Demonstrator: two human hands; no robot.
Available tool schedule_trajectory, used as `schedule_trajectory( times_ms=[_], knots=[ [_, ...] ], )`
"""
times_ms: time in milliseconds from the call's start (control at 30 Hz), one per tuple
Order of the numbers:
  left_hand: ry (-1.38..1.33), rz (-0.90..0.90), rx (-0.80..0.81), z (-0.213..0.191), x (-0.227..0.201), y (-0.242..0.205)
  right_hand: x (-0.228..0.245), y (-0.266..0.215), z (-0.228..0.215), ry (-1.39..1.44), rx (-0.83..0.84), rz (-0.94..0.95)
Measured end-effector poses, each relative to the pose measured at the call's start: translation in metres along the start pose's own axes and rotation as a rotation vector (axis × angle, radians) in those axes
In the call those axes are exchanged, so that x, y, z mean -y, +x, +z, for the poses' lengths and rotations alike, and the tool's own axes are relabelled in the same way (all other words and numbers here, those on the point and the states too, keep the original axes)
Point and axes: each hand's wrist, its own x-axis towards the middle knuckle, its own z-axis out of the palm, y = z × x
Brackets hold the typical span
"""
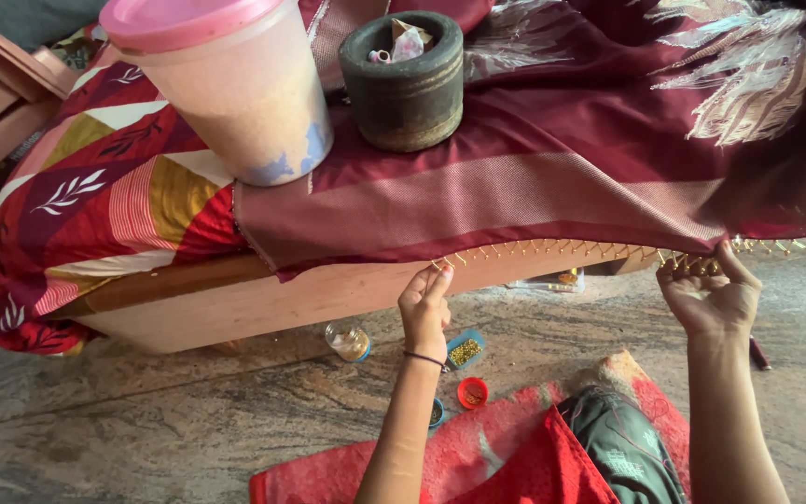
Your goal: Threading decorative beads and sequins onto the edge of a fabric garment, likely a saree.
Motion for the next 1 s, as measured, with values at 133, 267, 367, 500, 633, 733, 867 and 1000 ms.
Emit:
schedule_trajectory(
  times_ms=[133,267,367,500,633,733,867,1000],
  knots=[
    [0.06,-0.004,-0.059,0.002,0.01,0.011,0.003,0.003,-0.002,0.01,0.013,0.013],
    [0.117,-0.009,-0.092,0.003,0.014,0.015,0.011,0.02,-0.02,0.035,0.062,0.047],
    [0.128,0.002,-0.064,-0.001,0.019,0.018,0.009,0.014,-0.015,0.0,0.049,0.038],
    [0.122,0.013,-0.038,-0.003,0.014,0.013,0.005,0.01,-0.01,-0.029,0.057,0.043],
    [0.023,0.017,0.027,-0.022,0.028,0.019,-0.004,0.018,-0.025,-0.022,-0.002,0.043],
    [-0.081,0.029,0.054,-0.03,0.03,0.018,-0.033,0.008,-0.02,-0.162,-0.081,0.116],
    [-0.151,0.036,0.023,-0.029,0.011,0.004,-0.106,-0.041,0.015,-0.521,-0.076,0.383],
    [-0.113,0.05,-0.032,-0.027,0.005,0.007,-0.178,-0.026,-0.018,-0.502,0.117,0.646]
  ],
)
